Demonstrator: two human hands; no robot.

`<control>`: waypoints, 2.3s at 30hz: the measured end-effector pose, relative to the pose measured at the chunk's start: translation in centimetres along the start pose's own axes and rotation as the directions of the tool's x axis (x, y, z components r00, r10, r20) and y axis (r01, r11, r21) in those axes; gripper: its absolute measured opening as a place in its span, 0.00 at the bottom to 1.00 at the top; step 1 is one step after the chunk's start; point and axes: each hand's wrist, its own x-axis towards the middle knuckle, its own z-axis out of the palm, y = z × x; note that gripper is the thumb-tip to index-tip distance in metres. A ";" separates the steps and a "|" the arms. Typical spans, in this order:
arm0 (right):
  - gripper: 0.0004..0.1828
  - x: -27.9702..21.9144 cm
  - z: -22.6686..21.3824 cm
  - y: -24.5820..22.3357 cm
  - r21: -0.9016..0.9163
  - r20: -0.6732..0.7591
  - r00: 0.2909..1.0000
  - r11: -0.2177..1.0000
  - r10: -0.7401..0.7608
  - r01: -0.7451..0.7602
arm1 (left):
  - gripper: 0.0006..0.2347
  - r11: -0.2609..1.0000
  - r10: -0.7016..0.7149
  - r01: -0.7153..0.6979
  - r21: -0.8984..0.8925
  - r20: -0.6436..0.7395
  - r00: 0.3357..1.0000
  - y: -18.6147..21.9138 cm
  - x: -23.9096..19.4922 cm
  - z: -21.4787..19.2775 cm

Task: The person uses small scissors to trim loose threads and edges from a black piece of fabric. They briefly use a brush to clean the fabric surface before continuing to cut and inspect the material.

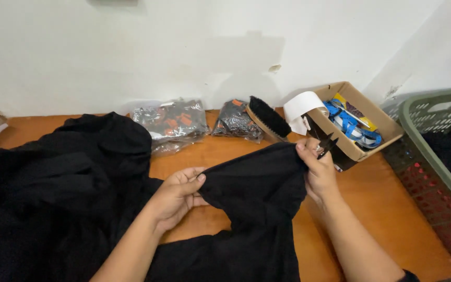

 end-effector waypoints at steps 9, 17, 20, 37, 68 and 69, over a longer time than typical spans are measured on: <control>0.19 -0.7 0.5 -1.3 0.348 0.144 0.989 0.933 0.044 -0.093 | 0.09 0.959 0.266 -0.263 -0.110 0.017 0.964 -1.0 -0.5 0.3; 0.20 -1.0 -0.4 -0.3 0.339 0.218 0.968 0.921 0.122 -0.192 | 0.09 0.915 0.371 -0.387 -0.114 -0.141 0.918 -0.8 -0.5 0.9; 0.21 -1.1 -0.8 0.8 0.350 0.249 0.967 0.927 0.046 -0.134 | 0.06 0.876 0.470 -0.481 -0.020 -0.179 0.864 -0.6 -0.2 1.0; 0.18 -1.7 1.0 0.1 0.418 0.371 0.925 0.875 0.082 -0.246 | 0.03 0.837 0.548 -0.519 0.176 -0.257 0.796 -2.7 1.5 -2.0; 0.27 -1.7 -0.5 0.9 0.311 0.334 0.943 0.943 0.008 -0.118 | 0.03 0.814 0.518 -0.569 0.119 -0.593 0.617 -2.5 2.3 -4.5; 0.26 -1.6 -0.6 1.0 0.319 0.331 0.943 0.939 0.015 -0.126 | 0.03 0.814 0.520 -0.567 0.126 -0.592 0.615 -2.5 2.2 -4.4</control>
